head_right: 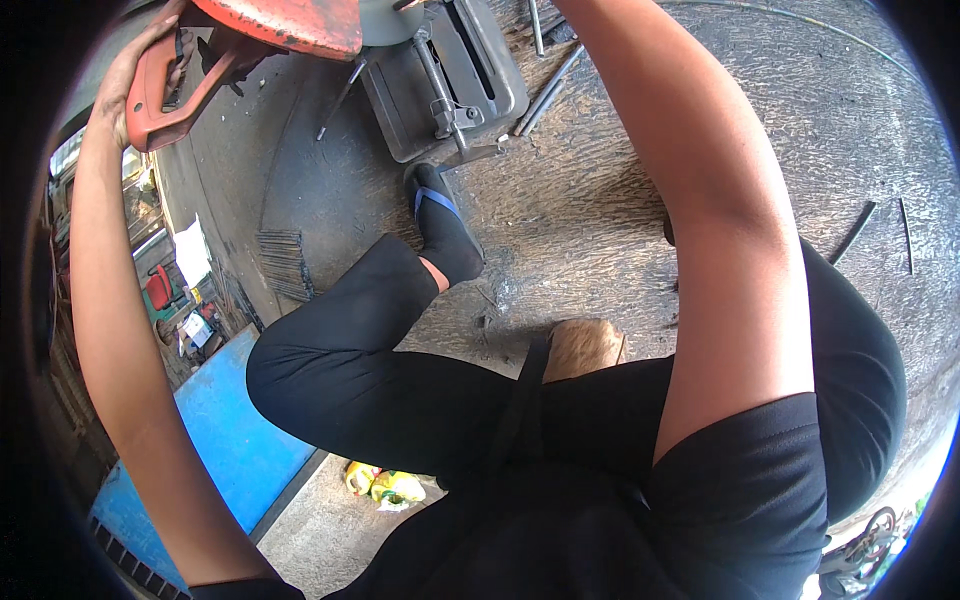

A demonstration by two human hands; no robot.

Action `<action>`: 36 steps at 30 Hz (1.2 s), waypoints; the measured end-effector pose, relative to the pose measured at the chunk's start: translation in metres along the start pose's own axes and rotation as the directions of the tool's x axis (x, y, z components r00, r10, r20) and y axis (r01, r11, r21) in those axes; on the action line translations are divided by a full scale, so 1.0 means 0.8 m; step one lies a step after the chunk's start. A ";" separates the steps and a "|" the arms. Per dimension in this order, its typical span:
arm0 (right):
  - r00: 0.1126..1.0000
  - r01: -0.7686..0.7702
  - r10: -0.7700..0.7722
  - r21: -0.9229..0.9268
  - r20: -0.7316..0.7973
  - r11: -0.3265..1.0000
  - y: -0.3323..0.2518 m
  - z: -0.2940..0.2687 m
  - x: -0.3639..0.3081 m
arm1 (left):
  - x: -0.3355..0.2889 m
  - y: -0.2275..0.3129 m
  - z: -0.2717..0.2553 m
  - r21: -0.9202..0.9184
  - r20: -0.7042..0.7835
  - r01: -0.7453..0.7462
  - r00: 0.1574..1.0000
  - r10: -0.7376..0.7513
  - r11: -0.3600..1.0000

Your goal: Cutting metal rods into smaller pieces using a metal chop saw.

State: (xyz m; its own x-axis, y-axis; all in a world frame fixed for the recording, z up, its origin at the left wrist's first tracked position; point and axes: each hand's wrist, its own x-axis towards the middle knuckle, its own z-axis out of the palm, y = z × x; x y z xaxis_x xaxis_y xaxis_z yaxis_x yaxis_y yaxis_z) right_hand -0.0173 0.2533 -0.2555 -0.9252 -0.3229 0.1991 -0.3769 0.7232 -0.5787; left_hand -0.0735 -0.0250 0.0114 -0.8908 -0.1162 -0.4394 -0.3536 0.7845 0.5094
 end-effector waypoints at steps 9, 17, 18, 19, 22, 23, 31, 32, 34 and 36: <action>0.992 0.113 -0.121 -0.192 -0.031 0.975 -0.009 -0.004 0.003 | -0.018 0.011 0.023 -0.011 -0.019 -0.063 0.998 0.062 0.998; 0.990 0.122 -0.124 -0.038 -0.063 0.992 -0.002 0.006 0.002 | -0.012 0.022 0.029 -0.016 0.026 -0.081 0.996 0.081 0.997; 0.990 0.123 -0.125 -0.039 -0.063 0.992 -0.001 0.008 0.002 | -0.012 0.022 0.029 -0.017 0.026 -0.081 0.996 0.082 0.997; 0.992 0.102 -0.102 0.000 -0.072 0.995 0.000 0.010 0.001 | -0.011 0.021 0.028 -0.033 0.033 -0.051 0.998 0.052 0.998; 0.994 0.068 -0.066 0.020 -0.086 0.997 0.001 0.013 -0.004 | -0.014 0.021 0.027 -0.013 0.031 -0.045 0.998 0.045 0.999; 0.995 0.054 -0.054 0.000 -0.090 0.999 0.001 0.014 -0.006 | -0.015 0.021 0.027 0.019 0.023 -0.070 0.997 0.070 0.997; 0.994 0.012 -0.003 0.081 -0.106 0.997 -0.006 0.007 -0.016 | -0.013 0.023 0.026 -0.026 0.014 -0.002 1.000 0.002 1.000; 0.994 0.008 -0.001 0.056 -0.107 0.998 -0.007 0.006 -0.018 | -0.010 0.023 0.024 -0.029 0.019 -0.001 1.000 0.002 1.000; 0.996 0.002 0.007 0.104 -0.084 0.995 -0.007 0.008 -0.024 | -0.002 0.020 0.019 -0.012 0.050 -0.012 0.999 0.013 1.000; 0.997 0.013 -0.001 0.156 -0.076 0.988 -0.005 0.009 -0.028 | 0.009 0.014 0.013 -0.003 0.081 -0.035 0.996 0.035 0.999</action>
State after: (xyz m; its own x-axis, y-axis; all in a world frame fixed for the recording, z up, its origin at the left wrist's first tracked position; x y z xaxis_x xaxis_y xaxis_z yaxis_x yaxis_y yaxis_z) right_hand 0.0055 0.2530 -0.2632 -0.9253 -0.2767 0.2594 -0.3779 0.6147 -0.6923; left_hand -0.0812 -0.0106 0.0066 -0.8766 -0.0390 -0.4796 -0.3231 0.7863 0.5266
